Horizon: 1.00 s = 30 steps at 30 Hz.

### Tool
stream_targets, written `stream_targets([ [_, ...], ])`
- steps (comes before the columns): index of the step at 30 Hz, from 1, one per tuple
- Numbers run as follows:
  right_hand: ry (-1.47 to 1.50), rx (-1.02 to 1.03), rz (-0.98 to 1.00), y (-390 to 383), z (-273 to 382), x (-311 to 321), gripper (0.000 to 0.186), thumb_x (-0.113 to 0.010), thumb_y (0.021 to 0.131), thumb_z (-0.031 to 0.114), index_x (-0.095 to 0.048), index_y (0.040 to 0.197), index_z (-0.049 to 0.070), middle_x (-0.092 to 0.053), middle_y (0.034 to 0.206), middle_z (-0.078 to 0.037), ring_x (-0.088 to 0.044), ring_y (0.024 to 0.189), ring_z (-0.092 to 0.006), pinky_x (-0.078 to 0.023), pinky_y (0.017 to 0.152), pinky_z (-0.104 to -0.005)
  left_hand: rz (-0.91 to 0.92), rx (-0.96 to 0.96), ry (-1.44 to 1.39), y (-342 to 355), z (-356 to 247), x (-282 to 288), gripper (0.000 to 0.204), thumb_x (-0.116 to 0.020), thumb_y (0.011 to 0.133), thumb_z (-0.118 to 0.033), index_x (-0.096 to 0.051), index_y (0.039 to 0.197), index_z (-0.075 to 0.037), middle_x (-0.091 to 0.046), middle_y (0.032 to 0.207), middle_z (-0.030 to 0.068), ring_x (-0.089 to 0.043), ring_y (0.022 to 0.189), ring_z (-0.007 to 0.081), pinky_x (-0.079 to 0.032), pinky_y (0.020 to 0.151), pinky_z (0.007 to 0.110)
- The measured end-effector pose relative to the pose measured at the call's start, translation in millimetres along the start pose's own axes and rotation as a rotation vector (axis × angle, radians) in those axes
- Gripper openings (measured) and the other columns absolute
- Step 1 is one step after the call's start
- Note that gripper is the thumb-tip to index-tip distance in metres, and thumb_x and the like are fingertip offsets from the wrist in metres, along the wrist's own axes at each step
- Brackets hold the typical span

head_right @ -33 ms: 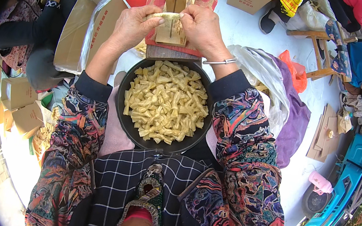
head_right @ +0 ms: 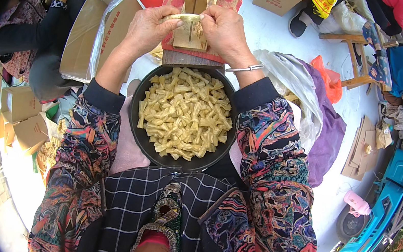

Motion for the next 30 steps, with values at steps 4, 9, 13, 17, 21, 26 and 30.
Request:
stream_targets([
  [4,-0.07,0.007,-0.001,1,-6,-6,0.022,-0.059,0.084,0.022,-0.065,0.082,0.001,-0.062,0.068,-0.014,-0.059,0.06,-0.0254,-0.048,0.06,-0.0369,0.039,0.044,-0.005,4,5,-4,0.029,-0.065,0.082,-0.036,-0.071,0.101,-0.015,-0.069,0.083,0.0141,-0.066,0.083,0.0311,-0.051,0.073,0.041],
  [9,-0.366,-0.006,0.124,0,-11,-5,0.024,-0.059,0.085,0.023,-0.066,0.079,0.001,-0.061,0.065,-0.016,-0.058,0.056,-0.0285,-0.049,0.059,-0.0387,0.104,0.13,0.166,-8,-2,-1,0.031,-0.065,0.081,-0.038,-0.071,0.098,-0.012,-0.068,0.079,0.0116,-0.066,0.076,0.0268,-0.05,0.07,0.039],
  [13,0.063,-0.241,0.221,-15,-7,1,0.026,-0.058,0.089,0.023,-0.066,0.073,0.003,-0.062,0.062,-0.009,-0.056,0.05,-0.0193,-0.046,0.049,-0.0324,0.356,0.109,0.2,-36,-29,7,0.041,-0.062,0.084,-0.044,-0.069,0.106,-0.01,-0.068,0.081,0.0132,-0.067,0.081,0.0278,-0.051,0.073,0.039],
  [17,1.064,-0.664,0.464,-53,31,-34,0.03,-0.052,0.096,0.029,-0.056,0.078,0.005,-0.047,0.055,0.002,-0.038,0.041,-0.0056,-0.032,0.036,-0.0217,0.157,0.185,-0.584,-61,-39,-27,0.049,-0.041,0.098,-0.045,-0.061,0.109,-0.002,-0.066,0.077,0.0099,-0.066,0.076,0.0264,-0.052,0.073,0.036],
  [21,1.244,-0.606,0.61,-57,43,-48,0.028,-0.047,0.099,0.03,-0.057,0.087,0.006,-0.045,0.06,0.004,-0.039,0.044,-0.0032,-0.034,0.038,-0.0187,-0.056,0.363,-1.323,-53,-34,-25,0.047,-0.031,0.103,-0.039,-0.059,0.099,-0.002,-0.058,0.069,0.0051,-0.063,0.076,0.0206,-0.052,0.074,0.034],
  [26,0.917,-0.398,0.632,-55,64,-31,0.029,-0.049,0.099,0.027,-0.059,0.093,0.001,-0.042,0.061,0.006,-0.033,0.047,-0.0012,-0.029,0.041,-0.0156,-0.114,0.232,-1.837,-25,-17,34,0.037,-0.03,0.103,-0.036,-0.044,0.079,-0.011,-0.035,0.059,-0.0035,-0.034,0.05,0.0103,-0.037,0.055,0.028],
  [30,1.118,-0.381,0.618,-59,72,-23,0.029,-0.048,0.099,0.024,-0.062,0.094,-0.001,-0.045,0.062,0.006,-0.035,0.048,-0.0014,-0.029,0.042,-0.0172,-0.445,-0.034,-1.427,-30,-12,76,0.04,-0.032,0.103,-0.037,-0.052,0.086,-0.006,-0.039,0.061,-0.0032,-0.032,0.05,0.0062,-0.027,0.045,0.022],
])
Point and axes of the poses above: each hand's wrist, its own y-axis towards the middle knuckle, its own x-axis out of the back of the hand, z = x × y, the point moved 5 cm from there along y, towards the middle knuckle
